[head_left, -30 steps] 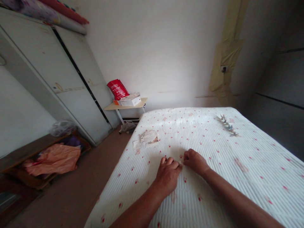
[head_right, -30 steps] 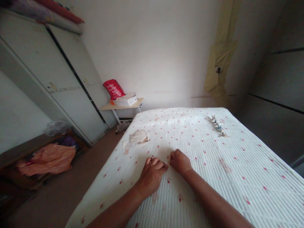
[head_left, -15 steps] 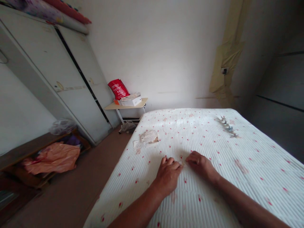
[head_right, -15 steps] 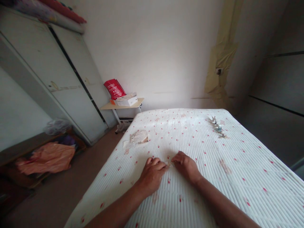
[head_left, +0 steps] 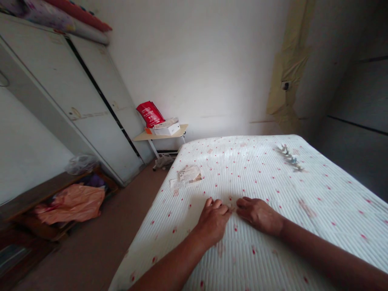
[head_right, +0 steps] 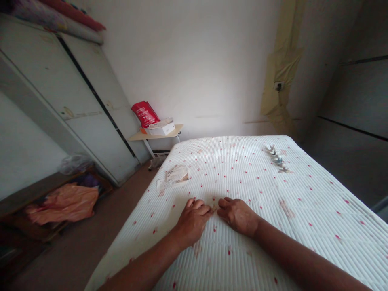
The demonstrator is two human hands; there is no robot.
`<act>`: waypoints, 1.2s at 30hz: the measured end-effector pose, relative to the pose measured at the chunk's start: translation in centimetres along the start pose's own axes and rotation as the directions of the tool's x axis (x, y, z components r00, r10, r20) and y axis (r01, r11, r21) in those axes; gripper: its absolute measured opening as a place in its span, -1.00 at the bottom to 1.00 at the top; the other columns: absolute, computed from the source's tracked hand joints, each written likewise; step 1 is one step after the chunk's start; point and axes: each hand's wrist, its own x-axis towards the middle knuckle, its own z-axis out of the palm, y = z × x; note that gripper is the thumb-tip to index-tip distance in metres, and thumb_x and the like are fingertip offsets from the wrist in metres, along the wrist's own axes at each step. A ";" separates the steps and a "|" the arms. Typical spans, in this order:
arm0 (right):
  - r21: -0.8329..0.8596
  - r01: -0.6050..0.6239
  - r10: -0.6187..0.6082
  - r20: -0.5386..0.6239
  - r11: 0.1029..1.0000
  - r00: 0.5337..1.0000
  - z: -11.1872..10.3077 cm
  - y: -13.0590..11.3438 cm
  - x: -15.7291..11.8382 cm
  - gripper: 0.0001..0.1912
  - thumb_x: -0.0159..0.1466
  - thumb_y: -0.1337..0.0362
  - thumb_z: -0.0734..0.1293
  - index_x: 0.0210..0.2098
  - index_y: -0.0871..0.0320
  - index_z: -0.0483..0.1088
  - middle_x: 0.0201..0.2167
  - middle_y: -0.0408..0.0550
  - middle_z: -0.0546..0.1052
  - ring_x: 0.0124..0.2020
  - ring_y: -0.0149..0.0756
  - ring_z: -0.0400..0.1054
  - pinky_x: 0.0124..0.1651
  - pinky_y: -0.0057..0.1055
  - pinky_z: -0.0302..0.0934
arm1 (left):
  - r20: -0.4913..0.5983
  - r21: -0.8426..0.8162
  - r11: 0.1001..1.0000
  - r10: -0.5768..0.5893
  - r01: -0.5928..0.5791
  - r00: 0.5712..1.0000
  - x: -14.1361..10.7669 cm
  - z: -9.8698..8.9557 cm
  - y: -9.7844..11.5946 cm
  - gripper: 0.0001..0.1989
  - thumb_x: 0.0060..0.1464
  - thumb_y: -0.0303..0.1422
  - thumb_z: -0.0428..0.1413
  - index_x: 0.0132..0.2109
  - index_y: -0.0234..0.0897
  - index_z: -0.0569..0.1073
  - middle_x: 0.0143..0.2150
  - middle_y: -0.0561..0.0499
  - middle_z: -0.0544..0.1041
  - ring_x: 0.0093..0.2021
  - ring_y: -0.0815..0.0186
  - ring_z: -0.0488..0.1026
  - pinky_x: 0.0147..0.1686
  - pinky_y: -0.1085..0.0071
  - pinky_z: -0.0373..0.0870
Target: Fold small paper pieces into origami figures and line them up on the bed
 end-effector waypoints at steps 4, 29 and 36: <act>0.056 -0.063 0.064 -0.015 0.996 0.998 0.0 0.8 -0.8 -0.72 0.27 0.34 0.15 -0.52 0.19 0.37 -0.38 -0.06 0.39 -0.34 -0.35 0.25 -0.37 -0.48 0.11 | 0.007 0.004 1.000 -0.004 0.004 1.000 -0.1 0.1 -0.1 -0.67 0.16 -0.41 -0.09 0.06 -0.09 0.30 -0.20 0.02 0.48 -0.16 0.27 0.25 -0.11 0.23 0.08; 0.068 -0.181 0.187 -0.099 0.981 0.977 1.1 -0.9 -0.6 -0.71 0.26 0.38 0.15 -0.14 0.02 0.42 -0.26 -0.05 0.40 -0.29 -0.36 0.29 -0.28 -0.47 0.18 | 0.007 -0.036 0.997 -0.073 0.073 0.997 -0.5 0.3 0.7 -0.72 0.16 -0.44 -0.12 -0.05 -0.14 0.39 -0.14 0.01 0.46 -0.14 0.25 0.25 -0.16 0.24 0.11; 0.017 -0.167 0.168 -0.092 0.986 0.981 0.9 -1.4 -0.3 -0.76 0.28 0.32 0.15 -0.19 0.08 0.44 -0.34 -0.04 0.40 -0.32 -0.35 0.26 -0.32 -0.47 0.16 | 0.004 -0.073 0.994 -0.079 0.079 0.997 -1.0 -0.2 0.7 -0.64 0.10 -0.47 -0.06 0.04 -0.11 0.33 -0.04 0.00 0.44 -0.09 0.24 0.25 -0.11 0.23 0.14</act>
